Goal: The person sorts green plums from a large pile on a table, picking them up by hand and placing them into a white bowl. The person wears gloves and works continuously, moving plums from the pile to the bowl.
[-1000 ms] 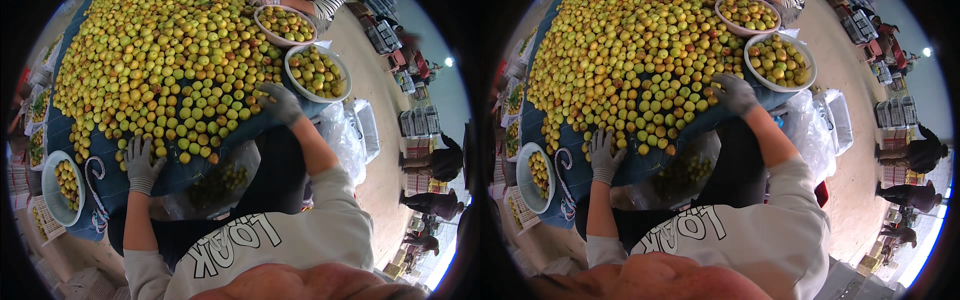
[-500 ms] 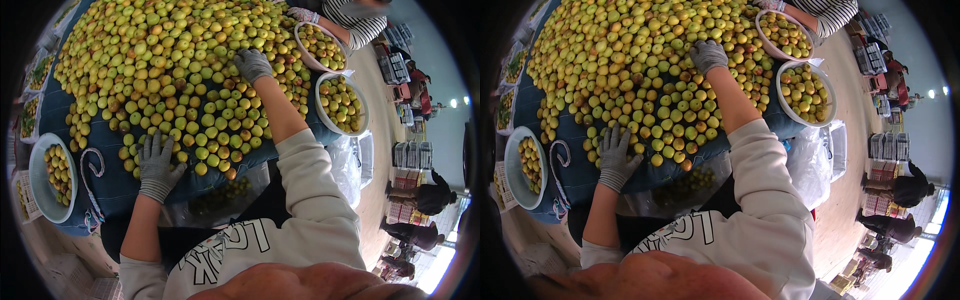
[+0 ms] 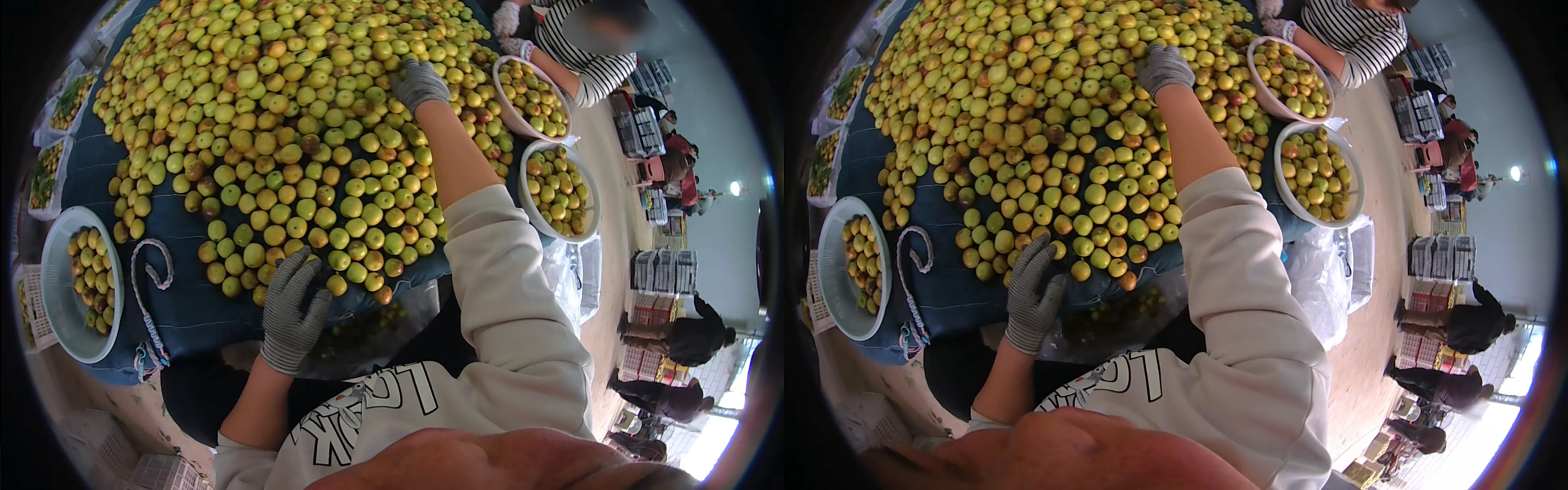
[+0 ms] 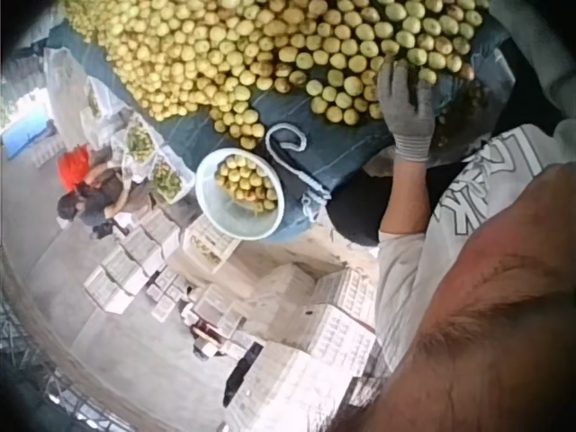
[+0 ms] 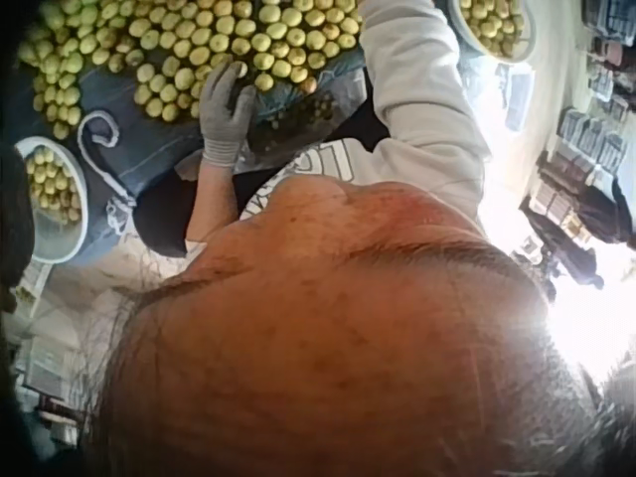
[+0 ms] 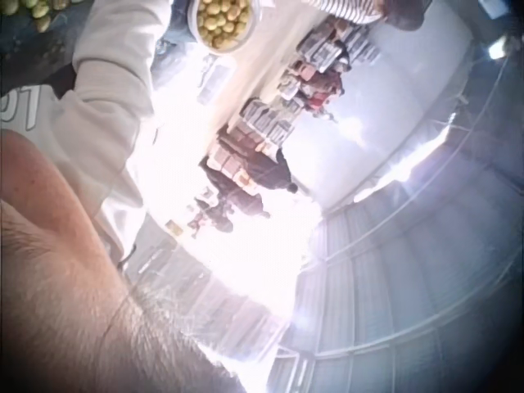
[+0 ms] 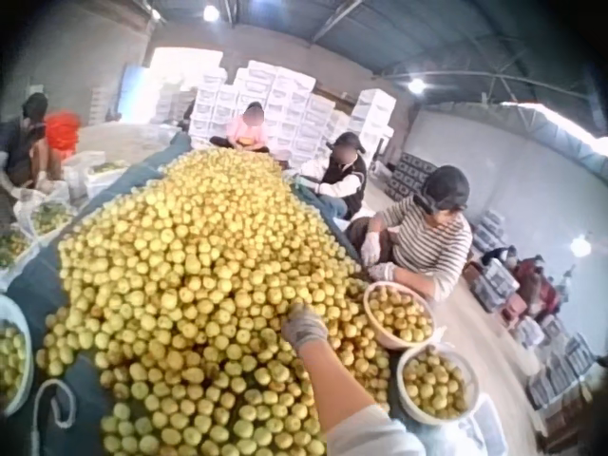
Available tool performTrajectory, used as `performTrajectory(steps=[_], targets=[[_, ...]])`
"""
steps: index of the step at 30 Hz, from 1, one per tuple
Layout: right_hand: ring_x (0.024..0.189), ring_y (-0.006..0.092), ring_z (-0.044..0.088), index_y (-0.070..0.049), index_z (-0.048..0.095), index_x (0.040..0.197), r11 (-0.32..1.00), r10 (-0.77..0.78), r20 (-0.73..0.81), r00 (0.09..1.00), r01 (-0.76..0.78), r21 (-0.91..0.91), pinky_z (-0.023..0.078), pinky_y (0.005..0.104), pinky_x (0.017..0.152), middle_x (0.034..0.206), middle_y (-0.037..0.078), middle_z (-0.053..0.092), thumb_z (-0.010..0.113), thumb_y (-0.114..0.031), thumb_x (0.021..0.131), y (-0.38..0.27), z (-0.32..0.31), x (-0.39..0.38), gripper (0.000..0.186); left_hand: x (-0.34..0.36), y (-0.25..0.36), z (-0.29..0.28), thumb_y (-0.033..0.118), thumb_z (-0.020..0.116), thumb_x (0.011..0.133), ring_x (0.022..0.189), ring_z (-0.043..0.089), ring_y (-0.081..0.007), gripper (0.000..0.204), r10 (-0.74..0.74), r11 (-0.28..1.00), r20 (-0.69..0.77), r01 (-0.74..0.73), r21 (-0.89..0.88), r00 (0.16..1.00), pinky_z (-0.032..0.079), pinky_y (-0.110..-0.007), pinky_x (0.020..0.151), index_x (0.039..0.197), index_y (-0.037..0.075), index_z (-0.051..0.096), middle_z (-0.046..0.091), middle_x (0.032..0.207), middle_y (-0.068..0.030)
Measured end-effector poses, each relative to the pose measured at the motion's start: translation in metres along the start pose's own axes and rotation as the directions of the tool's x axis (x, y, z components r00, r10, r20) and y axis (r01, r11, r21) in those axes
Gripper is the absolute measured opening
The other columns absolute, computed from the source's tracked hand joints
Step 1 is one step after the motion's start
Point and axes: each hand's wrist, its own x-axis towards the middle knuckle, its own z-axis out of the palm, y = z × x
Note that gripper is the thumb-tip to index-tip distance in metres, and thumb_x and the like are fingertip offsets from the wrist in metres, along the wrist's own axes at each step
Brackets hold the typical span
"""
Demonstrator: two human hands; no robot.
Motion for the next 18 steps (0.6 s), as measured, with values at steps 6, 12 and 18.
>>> performTrajectory(steps=[6,12,18], targets=[[0.124,0.0324,0.054,-0.005,0.044,0.142,0.987,-0.111,0.084,0.99,0.12,-0.111,0.048,0.0434,0.103,0.14,0.018,0.05,0.054,-0.033,0.093,-0.017,0.009,-0.026,0.058,-0.004,-0.001,0.002,0.014,0.07,0.086,0.12,0.057,-0.0329,0.039,-0.042,0.992,-0.066,0.034,-0.123,0.997,0.049,-0.04,0.101,0.122,0.0,0.062,0.061,0.128,-0.0187],[0.122,0.0309,0.057,-0.013,0.051,0.141,0.985,-0.135,-0.006,0.991,0.135,0.103,0.046,0.0432,0.103,0.133,0.018,0.057,0.054,-0.042,0.093,0.022,0.031,-0.042,0.056,-0.008,-0.001,-0.005,0.014,0.069,0.087,0.122,0.056,-0.032,0.04,-0.035,0.986,-0.083,0.021,-0.165,0.996,0.047,-0.039,0.102,0.124,0.0,0.061,0.059,0.131,-0.0183],[0.098,0.0206,0.066,-0.006,0.064,0.118,0.581,-0.281,-0.172,0.944,0.31,0.753,0.056,0.0339,0.085,0.109,0.012,0.068,0.069,-0.008,0.089,-0.038,-0.005,-0.131,0.03,-0.005,0.0,-0.013,0.028,0.062,0.096,0.131,0.048,-0.0329,0.065,-0.528,0.063,0.156,0.222,-0.973,0.835,0.048,-0.047,0.101,0.152,0.012,0.031,0.042,0.147,-0.0189]])
